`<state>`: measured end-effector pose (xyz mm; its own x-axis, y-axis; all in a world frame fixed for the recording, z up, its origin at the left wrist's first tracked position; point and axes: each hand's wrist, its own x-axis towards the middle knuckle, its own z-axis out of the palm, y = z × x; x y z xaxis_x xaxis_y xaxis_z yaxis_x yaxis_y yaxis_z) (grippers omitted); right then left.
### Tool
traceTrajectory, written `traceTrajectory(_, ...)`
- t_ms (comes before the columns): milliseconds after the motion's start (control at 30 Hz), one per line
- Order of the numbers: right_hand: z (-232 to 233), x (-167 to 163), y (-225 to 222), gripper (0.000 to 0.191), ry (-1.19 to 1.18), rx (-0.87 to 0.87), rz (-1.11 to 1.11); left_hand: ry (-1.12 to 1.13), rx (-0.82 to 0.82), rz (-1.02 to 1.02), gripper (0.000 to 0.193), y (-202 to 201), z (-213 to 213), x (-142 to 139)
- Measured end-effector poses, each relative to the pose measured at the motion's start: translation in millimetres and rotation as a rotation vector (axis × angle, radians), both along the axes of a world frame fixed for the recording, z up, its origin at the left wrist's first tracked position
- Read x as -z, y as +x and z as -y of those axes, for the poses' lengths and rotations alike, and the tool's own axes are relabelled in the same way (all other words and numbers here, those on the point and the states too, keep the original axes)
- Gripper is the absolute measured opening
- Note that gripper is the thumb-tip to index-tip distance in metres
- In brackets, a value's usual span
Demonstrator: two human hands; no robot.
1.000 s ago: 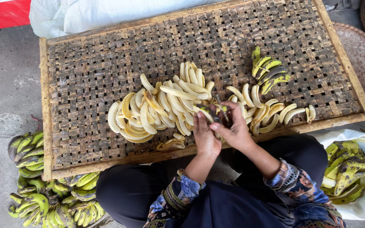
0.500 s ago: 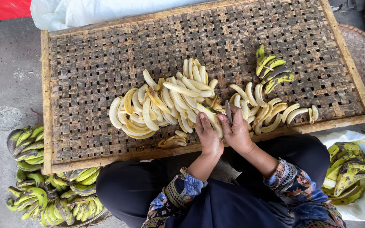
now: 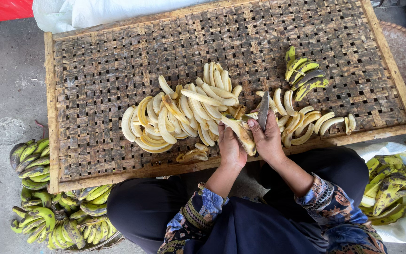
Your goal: The person sits on the ground with a woven bamboo tray and uses a small knife to peel bananas one at a time, cutting the peel and removing it by hand. Peeled bananas are placed on the tray while unpeeled bananas are taken from surrounding baskets and peels are discarded to the side.
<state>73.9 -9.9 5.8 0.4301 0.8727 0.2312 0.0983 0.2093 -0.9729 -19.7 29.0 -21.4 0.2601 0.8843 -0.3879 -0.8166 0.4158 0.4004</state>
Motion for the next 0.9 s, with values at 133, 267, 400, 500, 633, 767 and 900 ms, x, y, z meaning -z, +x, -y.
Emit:
traceTrajectory(133, 6.3, -9.3, 1.6, 0.031, -0.153, 0.043, 0.320, 0.046, 0.054, 0.225, 0.071, -2.2, 4.0, -3.3)
traceTrajectory(267, 7.5, -12.9, 7.5, 0.029, -0.128, 0.040, 0.331, 0.248, 0.134, 0.006, 0.066, -3.2, 6.3, -4.3)
traceTrajectory(400, 2.9, -12.7, 16.9, 0.023, -0.057, -0.056, -0.011, 0.452, 0.237, -0.077, 0.081, -6.3, 1.4, -10.9)
traceTrajectory(500, 0.5, -11.4, 18.4, 0.025, -0.060, -0.066, -0.188, 0.424, 0.315, -0.019, 0.088, -11.9, -2.9, -15.7)
traceTrajectory(633, -0.1, -11.1, 17.9, 0.028, -0.069, -0.071, -0.478, 0.346, 0.391, 0.116, 0.089, -19.4, -8.3, -12.1)
traceTrajectory(767, 0.9, -14.6, 20.1, 0.027, -0.025, -0.086, -0.544, 0.355, 0.401, 0.203, 0.086, -20.6, -11.0, -0.3)
traceTrajectory(900, 1.8, -19.4, 22.4, 0.025, -0.044, -0.083, -0.602, 0.354, 0.438, 0.286, 0.082, -23.2, -13.3, 5.9)
